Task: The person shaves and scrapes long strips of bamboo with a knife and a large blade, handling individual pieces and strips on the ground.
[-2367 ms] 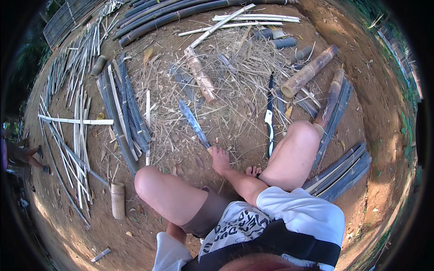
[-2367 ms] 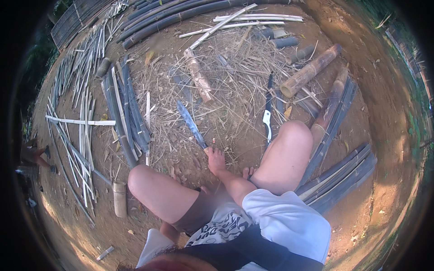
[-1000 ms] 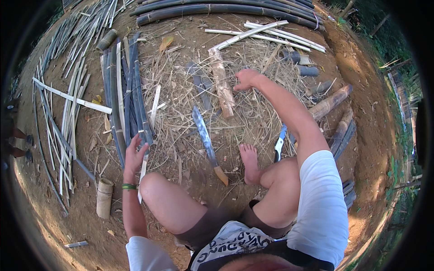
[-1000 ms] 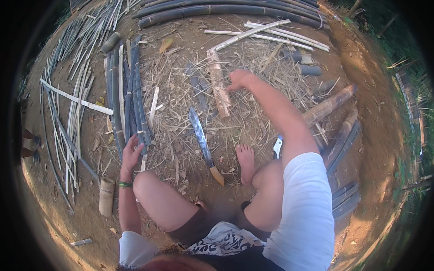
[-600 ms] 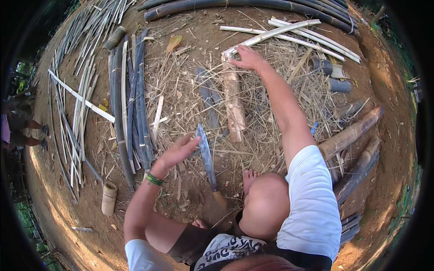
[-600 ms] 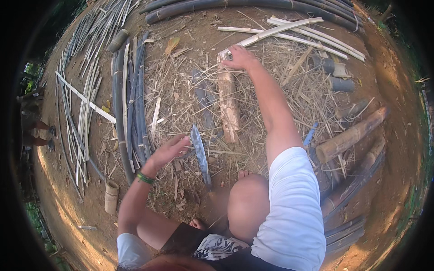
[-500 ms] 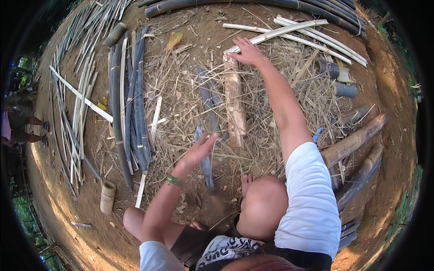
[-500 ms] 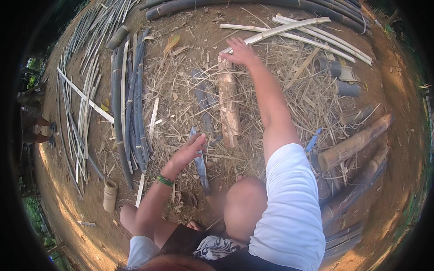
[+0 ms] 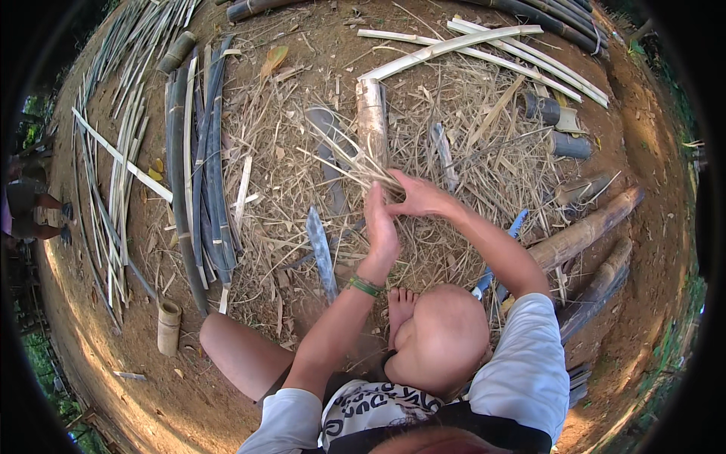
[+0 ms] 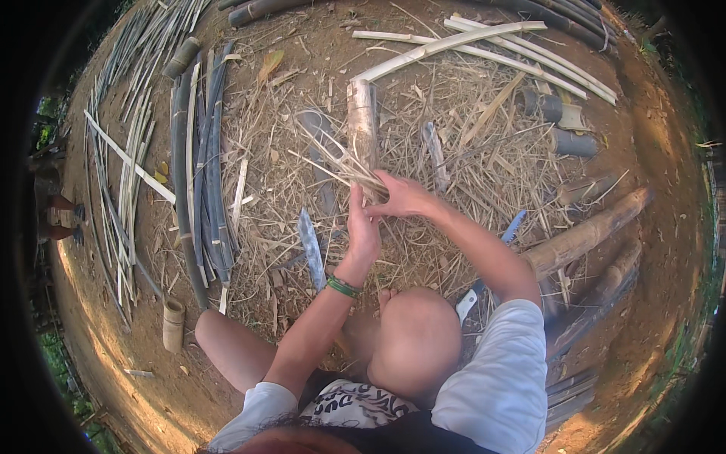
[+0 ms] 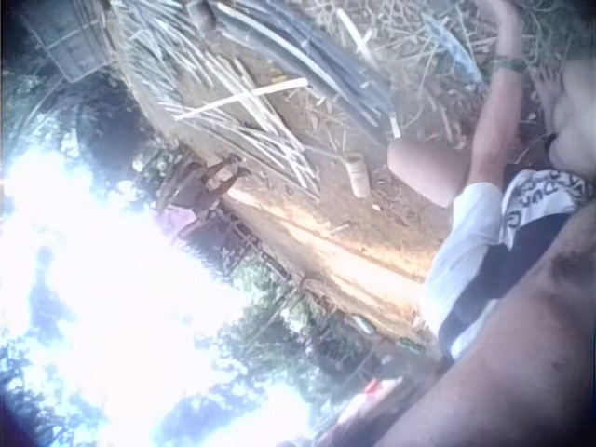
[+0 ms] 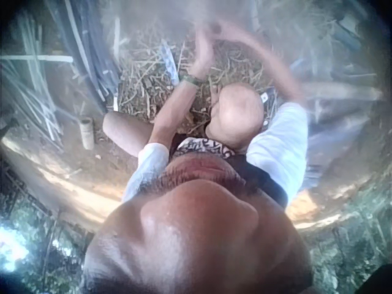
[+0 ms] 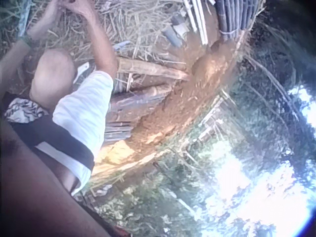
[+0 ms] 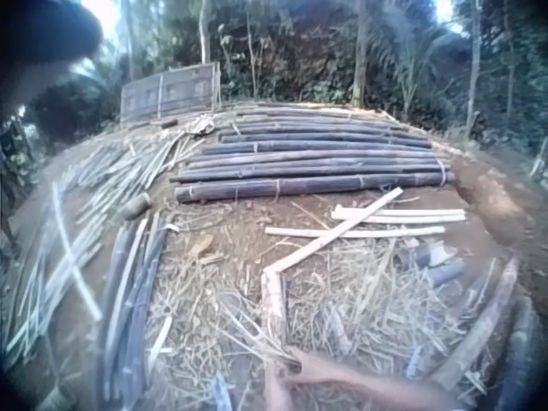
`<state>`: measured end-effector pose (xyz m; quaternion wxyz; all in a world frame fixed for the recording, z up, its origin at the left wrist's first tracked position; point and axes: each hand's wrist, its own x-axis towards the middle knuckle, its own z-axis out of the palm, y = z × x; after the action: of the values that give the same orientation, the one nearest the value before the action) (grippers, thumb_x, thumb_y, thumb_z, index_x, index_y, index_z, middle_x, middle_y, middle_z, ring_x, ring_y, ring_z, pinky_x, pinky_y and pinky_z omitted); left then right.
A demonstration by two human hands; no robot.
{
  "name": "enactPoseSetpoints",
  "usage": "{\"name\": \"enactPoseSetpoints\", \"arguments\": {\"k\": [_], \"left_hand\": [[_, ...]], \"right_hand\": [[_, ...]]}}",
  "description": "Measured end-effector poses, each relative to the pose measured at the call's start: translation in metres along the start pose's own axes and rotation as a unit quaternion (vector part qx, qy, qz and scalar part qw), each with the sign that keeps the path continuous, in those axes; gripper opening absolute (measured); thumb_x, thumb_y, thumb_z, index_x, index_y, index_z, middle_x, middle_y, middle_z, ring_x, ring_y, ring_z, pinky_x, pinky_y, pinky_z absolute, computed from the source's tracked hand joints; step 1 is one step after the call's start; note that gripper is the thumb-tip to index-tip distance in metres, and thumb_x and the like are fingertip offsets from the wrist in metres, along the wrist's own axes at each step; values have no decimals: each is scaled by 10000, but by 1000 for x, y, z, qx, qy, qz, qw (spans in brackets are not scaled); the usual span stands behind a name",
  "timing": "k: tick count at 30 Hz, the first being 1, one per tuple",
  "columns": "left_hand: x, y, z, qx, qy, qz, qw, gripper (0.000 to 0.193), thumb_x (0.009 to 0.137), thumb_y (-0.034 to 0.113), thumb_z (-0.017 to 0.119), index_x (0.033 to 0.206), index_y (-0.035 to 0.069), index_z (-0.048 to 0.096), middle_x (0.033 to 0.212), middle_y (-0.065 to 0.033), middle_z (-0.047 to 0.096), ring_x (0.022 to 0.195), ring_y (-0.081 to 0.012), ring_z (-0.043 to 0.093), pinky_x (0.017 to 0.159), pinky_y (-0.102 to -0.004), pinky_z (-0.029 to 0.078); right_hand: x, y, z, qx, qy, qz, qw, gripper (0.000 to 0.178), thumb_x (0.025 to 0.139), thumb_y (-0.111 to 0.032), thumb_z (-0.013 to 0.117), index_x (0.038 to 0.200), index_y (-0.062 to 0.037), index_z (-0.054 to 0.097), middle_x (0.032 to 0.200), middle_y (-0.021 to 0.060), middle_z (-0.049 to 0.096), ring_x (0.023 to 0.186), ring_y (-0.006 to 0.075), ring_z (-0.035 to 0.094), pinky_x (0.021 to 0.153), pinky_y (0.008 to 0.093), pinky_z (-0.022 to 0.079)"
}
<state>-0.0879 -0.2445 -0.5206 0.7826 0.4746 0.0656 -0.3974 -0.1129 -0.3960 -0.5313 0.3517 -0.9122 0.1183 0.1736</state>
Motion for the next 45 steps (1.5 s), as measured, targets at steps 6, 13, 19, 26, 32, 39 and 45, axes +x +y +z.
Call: {"name": "enactPoseSetpoints", "arguments": {"k": [6, 13, 19, 26, 32, 39, 45], "left_hand": [[-46, 58, 60, 81, -192, 129, 969, 779, 1004, 476, 495, 1569, 49, 173, 1601, -206, 253, 1492, -320, 230, 1214, -477, 190], [-18, 30, 30, 599, -122, 344, 713, 872, 875, 459, 686, 1536, 45, 296, 1562, -258, 308, 1482, -397, 226, 1196, -505, 200], [18, -25, -32, 748, -27, 196, 633, 1129, 780, 574, 742, 1564, 11, 159, 1619, -295, 38, 1514, -439, 25, 1167, -662, 116], [32, -18, -35, 761, -124, 95, 630, 1363, 661, 504, 851, 1580, 50, -47, 1631, -245, -135, 1514, -419, -102, 1170, -659, 97], [39, -21, -41, 733, -149, 37, 663, 1408, 633, 477, 867, 1579, 82, -98, 1623, -247, -180, 1502, -413, -172, 1172, -649, 50], [37, -22, -31, 723, -151, 18, 674, 1452, 596, 468, 891, 1579, 90, -108, 1622, -249, -182, 1506, -409, -159, 1170, -651, 32], [26, -1, -23, 734, -172, -3, 657, 1376, 667, 500, 830, 1573, 68, -112, 1608, -271, -194, 1496, -421, -186, 1171, -655, 32]], "right_hand": [[-63, -4, -72, 223, 226, -73, 945, 542, 896, -133, 685, 1405, -73, 508, 1238, 136, 657, 1100, 237, 633, 955, 382, 511], [-141, 179, -243, 150, 426, 225, 863, 612, 919, -319, 670, 1443, -68, 473, 1096, 134, 636, 963, 220, 614, 879, 336, 485], [25, 96, -237, -321, 660, 56, 677, 693, 883, -400, 688, 1418, -24, 460, 1407, 259, 489, 1285, 415, 495, 1070, 453, 417], [279, 163, -182, -189, 338, -59, 920, 451, 890, -19, 563, 1340, -22, 530, 1453, 183, 471, 1349, 375, 438, 1106, 434, 392], [312, 139, -167, -310, 187, 116, 925, 701, 811, 73, 589, 1457, -150, 436, 1525, 83, 404, 1450, 279, 320, 1147, 568, 320], [299, 130, -206, -401, 275, -28, 874, 491, 772, 88, 619, 1237, -64, 574, 1246, 129, 547, 1252, 308, 496, 1192, 530, 265], [254, -12, -259, -234, 458, -304, 802, 349, 749, 81, 624, 1081, -6, 559, 993, 192, 592, 1010, 388, 594, 987, 465, 465]]}}
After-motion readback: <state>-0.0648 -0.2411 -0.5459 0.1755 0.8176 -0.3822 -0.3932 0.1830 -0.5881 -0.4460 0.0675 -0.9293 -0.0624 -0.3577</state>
